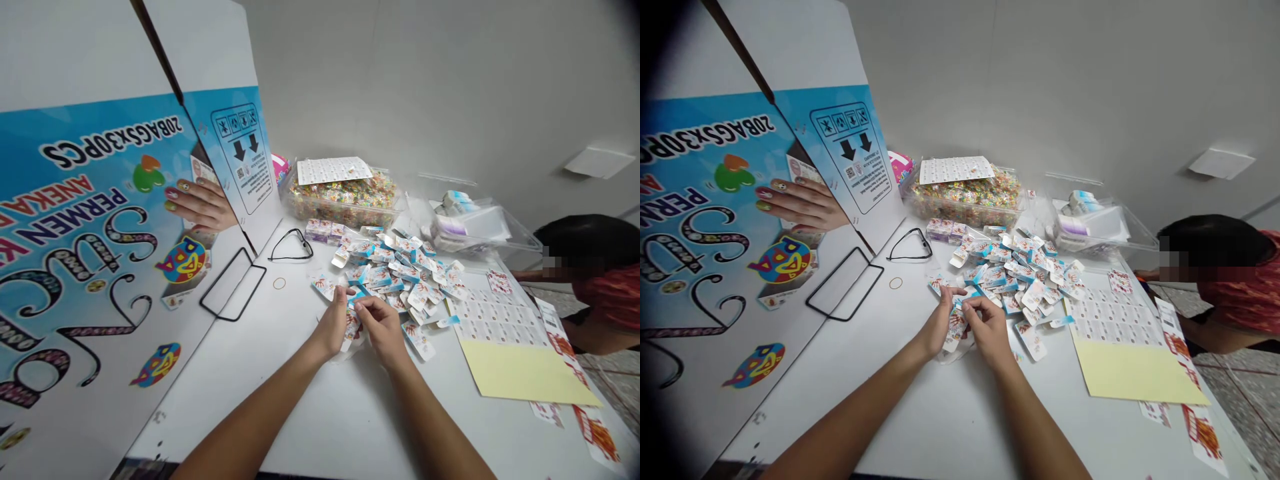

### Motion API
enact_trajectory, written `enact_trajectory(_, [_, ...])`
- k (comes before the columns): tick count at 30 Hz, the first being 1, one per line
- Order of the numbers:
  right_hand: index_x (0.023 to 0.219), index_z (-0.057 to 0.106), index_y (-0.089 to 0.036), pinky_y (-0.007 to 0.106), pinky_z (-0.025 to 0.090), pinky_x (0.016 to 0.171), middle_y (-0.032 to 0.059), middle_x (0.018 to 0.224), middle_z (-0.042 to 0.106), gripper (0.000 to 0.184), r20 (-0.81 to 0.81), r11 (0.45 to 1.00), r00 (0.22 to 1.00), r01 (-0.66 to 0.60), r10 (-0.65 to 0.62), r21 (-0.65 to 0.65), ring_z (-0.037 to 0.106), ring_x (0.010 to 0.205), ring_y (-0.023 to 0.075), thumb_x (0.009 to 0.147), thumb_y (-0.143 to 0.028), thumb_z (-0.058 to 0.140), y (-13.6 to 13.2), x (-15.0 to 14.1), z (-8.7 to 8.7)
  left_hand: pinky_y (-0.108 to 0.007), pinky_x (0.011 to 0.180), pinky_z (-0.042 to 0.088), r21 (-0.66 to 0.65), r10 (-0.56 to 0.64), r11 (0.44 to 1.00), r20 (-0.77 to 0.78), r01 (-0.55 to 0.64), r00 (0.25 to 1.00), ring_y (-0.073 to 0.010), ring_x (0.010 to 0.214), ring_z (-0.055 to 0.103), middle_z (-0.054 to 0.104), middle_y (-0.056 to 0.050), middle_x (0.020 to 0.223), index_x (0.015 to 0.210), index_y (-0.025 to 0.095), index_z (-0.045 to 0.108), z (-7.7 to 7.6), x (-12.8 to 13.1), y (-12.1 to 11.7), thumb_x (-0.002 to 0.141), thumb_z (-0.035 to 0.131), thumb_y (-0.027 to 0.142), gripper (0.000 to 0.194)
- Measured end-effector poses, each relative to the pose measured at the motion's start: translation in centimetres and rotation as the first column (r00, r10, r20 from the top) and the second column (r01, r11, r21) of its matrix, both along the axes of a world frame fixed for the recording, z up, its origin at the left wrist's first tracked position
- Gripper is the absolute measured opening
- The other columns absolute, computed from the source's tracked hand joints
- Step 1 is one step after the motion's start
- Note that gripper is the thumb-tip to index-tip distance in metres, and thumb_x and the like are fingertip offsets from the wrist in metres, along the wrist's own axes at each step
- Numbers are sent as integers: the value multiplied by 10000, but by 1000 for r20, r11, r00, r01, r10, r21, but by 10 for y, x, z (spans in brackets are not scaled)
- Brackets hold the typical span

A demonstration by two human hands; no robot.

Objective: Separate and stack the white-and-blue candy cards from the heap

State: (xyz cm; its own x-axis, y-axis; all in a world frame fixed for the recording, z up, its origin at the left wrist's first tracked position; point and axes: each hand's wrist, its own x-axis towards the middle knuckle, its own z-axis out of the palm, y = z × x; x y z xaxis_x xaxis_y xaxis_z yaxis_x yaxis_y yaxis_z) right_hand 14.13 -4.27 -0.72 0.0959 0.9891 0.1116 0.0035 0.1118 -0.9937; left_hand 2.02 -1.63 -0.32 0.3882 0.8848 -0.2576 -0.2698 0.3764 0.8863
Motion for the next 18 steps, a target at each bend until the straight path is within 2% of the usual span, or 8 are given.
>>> enact_trajectory(2, [839,708,-207,356,565,696,54,874,725,218,125,991,992,-37,21,128,668,778,205,881,-414,654,0,4,2,-272,496,428,-5,10,1000,4,-10,1000,-150,484,531,582,19,667,1165,227,480,2,-3,2,749,283,883,801])
enact_trajectory(4, [957,716,-226,425,537,854,72,987,736,173,319,949,947,-127,30,288,658,947,240,890,-373,654,0,7,5,-279,540,437,7,41,999,6,-41,999,-156,523,540,574,16,669,1129,218,501,5,-6,5,756,252,882,802])
enact_trajectory(6, [1057,683,-241,450,516,876,75,1034,722,179,484,907,875,-207,4,367,634,970,244,904,-322,638,-2,8,9,-280,596,444,36,78,996,-21,-77,997,-164,593,560,577,4,690,1079,210,532,6,-7,7,764,244,876,791])
enact_trajectory(9, [964,668,-235,406,510,819,62,985,693,102,576,903,817,-265,25,337,609,908,220,932,-245,571,-7,8,16,-273,606,436,54,64,997,-98,-59,993,-168,647,570,601,-14,743,1074,208,554,6,-6,6,760,280,872,784])
enact_trajectory(12, [955,685,-229,368,509,800,44,926,681,123,505,931,852,-287,140,227,616,870,199,928,-242,566,-9,8,21,-276,575,436,31,-3,999,-115,7,993,-170,619,572,618,-21,764,1159,208,520,8,-2,1,746,311,877,813])
enact_trajectory(14, [999,710,-227,365,519,802,45,929,695,148,378,965,917,-203,127,168,635,869,201,907,-284,608,-7,9,19,-286,559,440,-10,-54,999,-48,54,997,-180,602,575,626,-29,778,1221,212,481,11,-2,-1,739,307,885,846])
enact_trajectory(16, [1034,718,-218,372,539,780,56,942,710,211,175,995,984,0,-18,100,655,860,212,878,-344,652,0,13,14,-292,554,436,9,-45,999,-7,45,999,-189,613,575,623,-36,807,1258,220,453,12,-5,1,762,301,871,832])
enact_trajectory(18, [1136,681,-216,393,562,785,72,1034,705,350,-62,980,979,195,-193,31,674,899,228,836,-395,700,8,20,7,-293,606,437,174,101,981,-94,-83,990,-186,663,570,609,-38,860,1258,227,454,10,-10,5,822,352,801,728])
